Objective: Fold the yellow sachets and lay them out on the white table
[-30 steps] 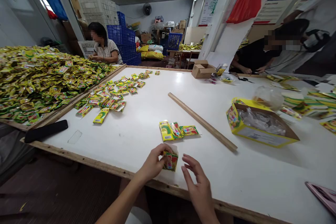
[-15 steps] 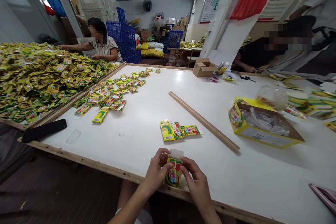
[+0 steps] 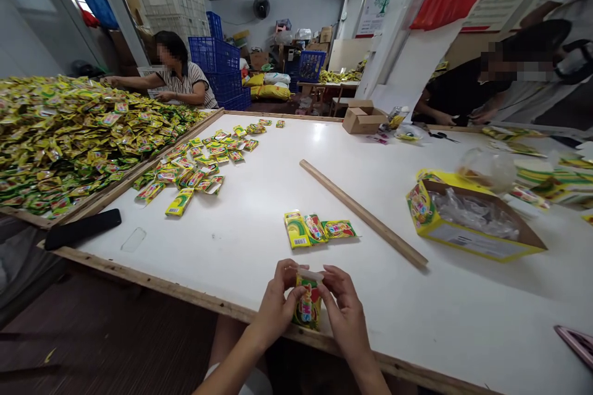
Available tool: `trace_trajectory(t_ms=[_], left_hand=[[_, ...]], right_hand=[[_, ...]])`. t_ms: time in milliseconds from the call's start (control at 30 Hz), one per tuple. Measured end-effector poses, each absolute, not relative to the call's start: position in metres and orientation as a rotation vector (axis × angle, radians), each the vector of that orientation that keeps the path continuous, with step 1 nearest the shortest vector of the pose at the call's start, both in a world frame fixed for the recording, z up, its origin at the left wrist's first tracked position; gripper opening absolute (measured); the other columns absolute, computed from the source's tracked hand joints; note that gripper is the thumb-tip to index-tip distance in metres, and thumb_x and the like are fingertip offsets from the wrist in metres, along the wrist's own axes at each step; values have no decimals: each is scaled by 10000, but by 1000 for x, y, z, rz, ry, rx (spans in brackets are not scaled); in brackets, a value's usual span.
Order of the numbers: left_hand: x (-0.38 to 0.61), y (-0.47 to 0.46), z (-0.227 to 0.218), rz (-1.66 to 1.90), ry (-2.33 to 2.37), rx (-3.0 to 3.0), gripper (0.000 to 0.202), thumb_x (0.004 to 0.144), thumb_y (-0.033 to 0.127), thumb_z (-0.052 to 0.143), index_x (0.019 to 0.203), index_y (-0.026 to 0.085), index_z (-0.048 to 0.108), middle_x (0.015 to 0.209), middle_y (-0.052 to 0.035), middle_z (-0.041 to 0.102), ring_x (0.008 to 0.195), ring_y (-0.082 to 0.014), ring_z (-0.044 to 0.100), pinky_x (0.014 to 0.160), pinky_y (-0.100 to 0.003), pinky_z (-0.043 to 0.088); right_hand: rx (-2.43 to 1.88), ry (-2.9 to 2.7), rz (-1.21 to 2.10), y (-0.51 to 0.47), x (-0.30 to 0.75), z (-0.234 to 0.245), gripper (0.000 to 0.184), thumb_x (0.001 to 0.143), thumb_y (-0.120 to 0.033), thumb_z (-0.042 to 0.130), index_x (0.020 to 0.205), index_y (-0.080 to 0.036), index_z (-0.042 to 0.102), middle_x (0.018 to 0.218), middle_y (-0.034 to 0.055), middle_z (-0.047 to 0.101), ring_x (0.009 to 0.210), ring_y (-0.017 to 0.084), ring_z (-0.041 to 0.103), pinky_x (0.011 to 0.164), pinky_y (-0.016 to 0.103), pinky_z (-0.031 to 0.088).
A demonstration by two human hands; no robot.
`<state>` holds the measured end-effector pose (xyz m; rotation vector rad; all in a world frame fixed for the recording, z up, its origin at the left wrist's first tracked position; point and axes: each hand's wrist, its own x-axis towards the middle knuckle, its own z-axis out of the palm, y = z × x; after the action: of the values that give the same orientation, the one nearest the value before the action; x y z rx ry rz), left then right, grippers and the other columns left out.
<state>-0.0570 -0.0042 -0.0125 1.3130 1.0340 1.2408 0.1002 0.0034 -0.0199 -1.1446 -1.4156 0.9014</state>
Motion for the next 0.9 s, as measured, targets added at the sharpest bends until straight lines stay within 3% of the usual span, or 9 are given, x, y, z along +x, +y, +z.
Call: trace_trajectory(t_ms=[67,200,567,900], left_hand=[[-57,-6,-13,1236,1067,1383,266,894,251,528,1160,236,532,1146,-78,653,1027,-204,629,921,-350,485],[-60,-8,-9,1218,1127,1489,171,892,286,550,1003,208,655,1075,-78,687,1013,-220,628,907,-334,484],[-50,0,0,1265,1207,1302,168,845,333,611,859,170,648,753,-20,660,697,-158,588,662,-253,468],[-60,-14,-7,1244,1124,1348,180,850,338,611,861,177,692,860,-58,682,840,-200,626,769,-299,496]], right_hand=[[-1130,-1504,886,2,101,-19,203,905,-361,574,1027,-223,660,1033,69,650,977,228,618,850,337,521],[-1121,-1622,859,-3,103,-13,211,916,-375,561,964,-223,700,1059,84,643,1025,251,590,889,378,497],[-1239,-1523,845,3,91,1,301,885,-471,572,875,-184,662,845,68,663,760,215,615,695,298,508],[-1140,-1484,882,-13,93,-13,263,875,-443,606,906,-209,723,931,74,684,870,241,645,754,324,554]])
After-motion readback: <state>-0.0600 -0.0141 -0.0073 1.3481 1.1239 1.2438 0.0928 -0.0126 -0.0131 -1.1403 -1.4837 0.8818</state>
